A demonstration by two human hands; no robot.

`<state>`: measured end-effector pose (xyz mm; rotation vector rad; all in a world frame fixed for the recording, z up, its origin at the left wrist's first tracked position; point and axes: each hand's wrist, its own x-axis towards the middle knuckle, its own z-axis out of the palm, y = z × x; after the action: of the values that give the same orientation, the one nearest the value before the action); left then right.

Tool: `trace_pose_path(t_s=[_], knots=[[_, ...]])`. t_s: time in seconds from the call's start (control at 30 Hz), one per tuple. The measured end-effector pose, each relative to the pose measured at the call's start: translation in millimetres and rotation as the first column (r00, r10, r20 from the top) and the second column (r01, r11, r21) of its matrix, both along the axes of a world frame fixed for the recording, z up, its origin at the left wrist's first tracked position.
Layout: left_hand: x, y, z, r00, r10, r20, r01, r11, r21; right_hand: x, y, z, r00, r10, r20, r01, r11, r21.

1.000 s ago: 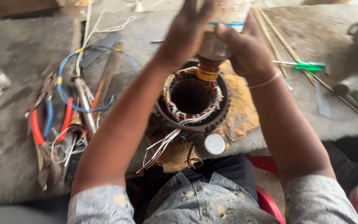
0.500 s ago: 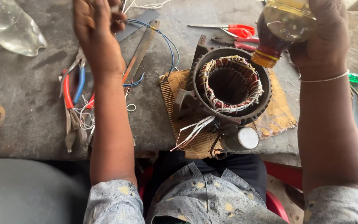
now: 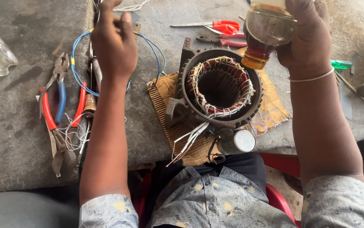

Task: The person holds a plastic bottle of amber liquid and pours it around the copper winding of an electric motor stator, rotating the bottle to coat the winding. They then set the bottle down and pick up a screwdriver from the workbench.

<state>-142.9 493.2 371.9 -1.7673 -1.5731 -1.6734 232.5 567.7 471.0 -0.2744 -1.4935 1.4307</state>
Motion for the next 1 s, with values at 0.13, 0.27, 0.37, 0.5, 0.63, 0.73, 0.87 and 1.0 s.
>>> trace_pose_path(t_s=[0.13,0.27,0.37,0.5,0.63,0.73,0.87,1.0], knots=[[17,25,1,0.999,0.047,0.000,-0.047,0.994,0.095,-3,4,1,1.000,-0.003,0.012,0.004,1.000,-0.007],[35,31,-22,0.973,0.015,0.230,-0.021,0.999,0.024,-6,5,-1,1.000,-0.014,0.000,0.014,1.000,-0.023],[38,28,-38,0.971,0.046,0.233,-0.031,0.997,-0.066,-2,3,-4,1.000,-0.020,0.008,0.021,0.999,-0.046],[36,26,-39,0.990,0.048,0.136,-0.042,0.998,-0.046,1,6,-8,0.999,-0.045,0.020,0.046,0.998,-0.052],[31,24,-29,0.988,0.090,0.122,-0.074,0.988,-0.132,-1,9,-8,0.998,-0.063,0.000,0.062,0.996,-0.070],[34,20,-29,0.976,0.069,0.205,-0.044,0.991,-0.124,-2,6,-4,0.998,-0.056,-0.002,0.056,0.996,-0.074],[43,17,-38,0.970,0.095,0.223,-0.067,0.989,-0.129,1,-6,1,0.996,-0.078,0.034,0.079,0.997,-0.026],[47,16,-44,0.976,0.135,0.173,-0.109,0.982,-0.156,-2,-5,1,0.996,-0.090,0.020,0.091,0.996,-0.016]])
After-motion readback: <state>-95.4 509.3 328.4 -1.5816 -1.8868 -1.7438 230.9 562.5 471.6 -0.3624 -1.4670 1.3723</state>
